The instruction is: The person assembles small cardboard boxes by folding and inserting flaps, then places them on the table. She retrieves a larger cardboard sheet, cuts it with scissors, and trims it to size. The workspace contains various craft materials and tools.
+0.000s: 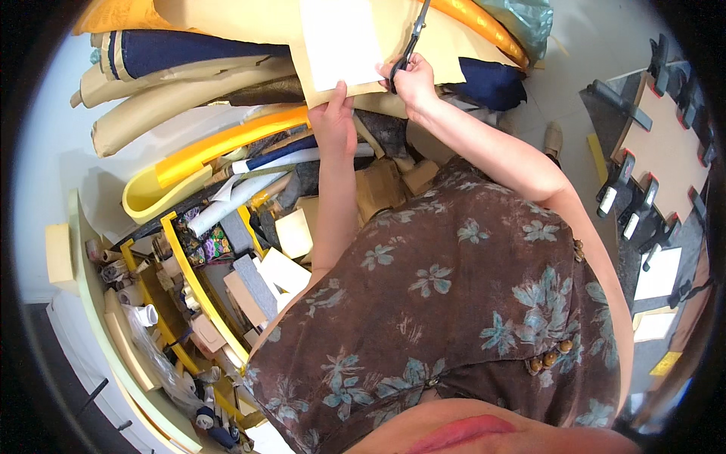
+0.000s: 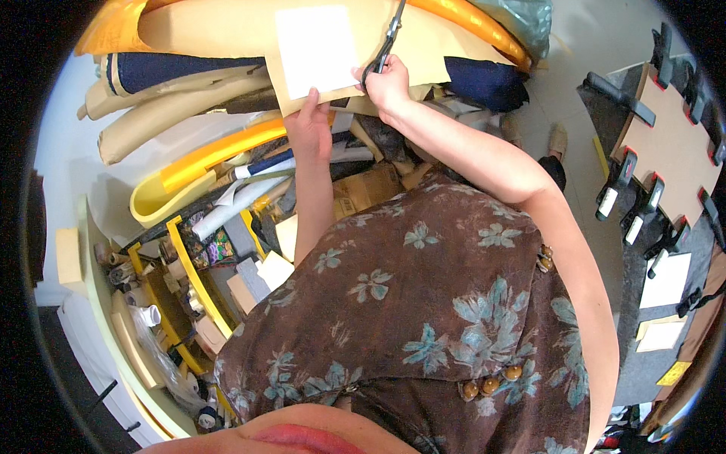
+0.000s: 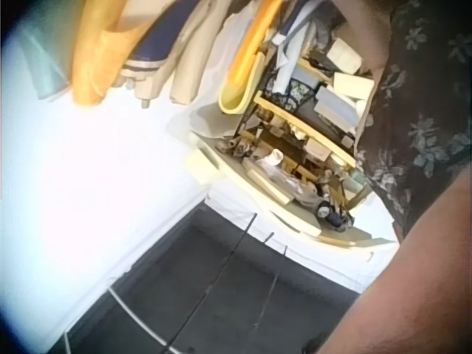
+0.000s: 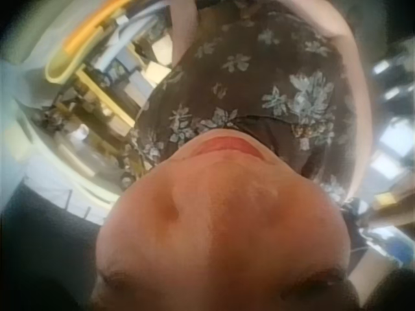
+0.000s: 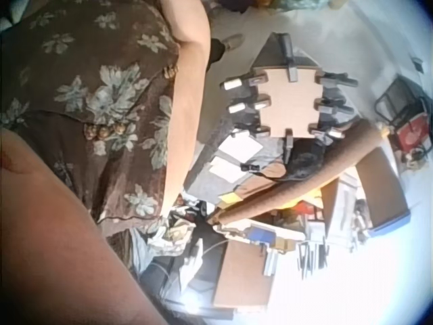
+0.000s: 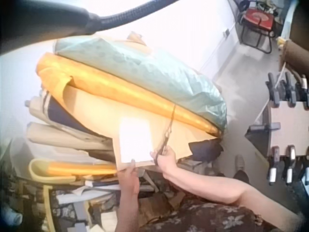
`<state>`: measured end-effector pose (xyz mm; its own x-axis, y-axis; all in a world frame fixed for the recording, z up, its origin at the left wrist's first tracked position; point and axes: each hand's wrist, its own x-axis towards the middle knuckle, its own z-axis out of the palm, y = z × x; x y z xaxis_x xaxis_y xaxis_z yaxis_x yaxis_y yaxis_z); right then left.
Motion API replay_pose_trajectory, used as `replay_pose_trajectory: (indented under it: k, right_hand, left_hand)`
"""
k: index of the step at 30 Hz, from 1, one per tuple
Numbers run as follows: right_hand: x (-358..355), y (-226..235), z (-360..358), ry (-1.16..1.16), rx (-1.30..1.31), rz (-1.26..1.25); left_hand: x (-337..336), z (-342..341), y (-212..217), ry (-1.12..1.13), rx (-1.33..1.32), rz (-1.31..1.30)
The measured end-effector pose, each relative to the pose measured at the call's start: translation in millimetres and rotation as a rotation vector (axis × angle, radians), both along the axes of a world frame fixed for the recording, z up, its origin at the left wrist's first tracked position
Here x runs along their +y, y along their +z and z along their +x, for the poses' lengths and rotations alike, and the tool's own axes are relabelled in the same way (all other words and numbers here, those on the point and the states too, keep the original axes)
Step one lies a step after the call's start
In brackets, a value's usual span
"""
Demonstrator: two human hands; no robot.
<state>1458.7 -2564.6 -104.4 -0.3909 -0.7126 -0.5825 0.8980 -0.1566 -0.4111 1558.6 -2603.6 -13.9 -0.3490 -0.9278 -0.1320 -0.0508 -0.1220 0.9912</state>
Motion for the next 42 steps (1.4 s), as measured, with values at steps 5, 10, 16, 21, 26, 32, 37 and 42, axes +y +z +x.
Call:
replay_pose_trajectory:
  k: [5,10,16,21,26,32,37,42]
  right_hand:
    - [-0.1,3.0,2.3,0.019,0.021,-0.031]
    - [-0.2,2.5,3.7,0.020,0.086,-0.036]
    - [57.3,-9.4,-4.2,0.153,0.195,0.027]
    - [131.5,-23.1,-8.8,0.304,0.282,-0.060]
    - [202.0,-32.5,-5.3,0.419,0.140,-0.226]
    - [236.7,-33.3,7.0,0.604,0.057,-0.472]
    - [231.9,-37.4,39.4,0.627,0.065,-0.512]
    - [215.7,-39.1,66.2,0.539,-0.011,-0.513]
  left_hand:
    - [1.6,-8.3,-12.8,0.113,-0.086,-0.084]
    - [-1.4,-10.0,-19.5,0.167,-0.124,-0.175]
    - [2.8,-13.7,-16.8,0.210,-0.290,-0.299]
    - [-1.5,-9.5,-16.0,0.185,-0.390,-0.304]
    - [6.6,-15.2,-12.5,0.179,-0.352,-0.339]
    - [7.4,-18.2,-10.3,0.149,-0.342,-0.344]
    - [4.3,-9.8,-15.8,0.049,-0.298,-0.395]
    - [3.5,-11.4,-17.1,-0.008,-0.261,-0.407]
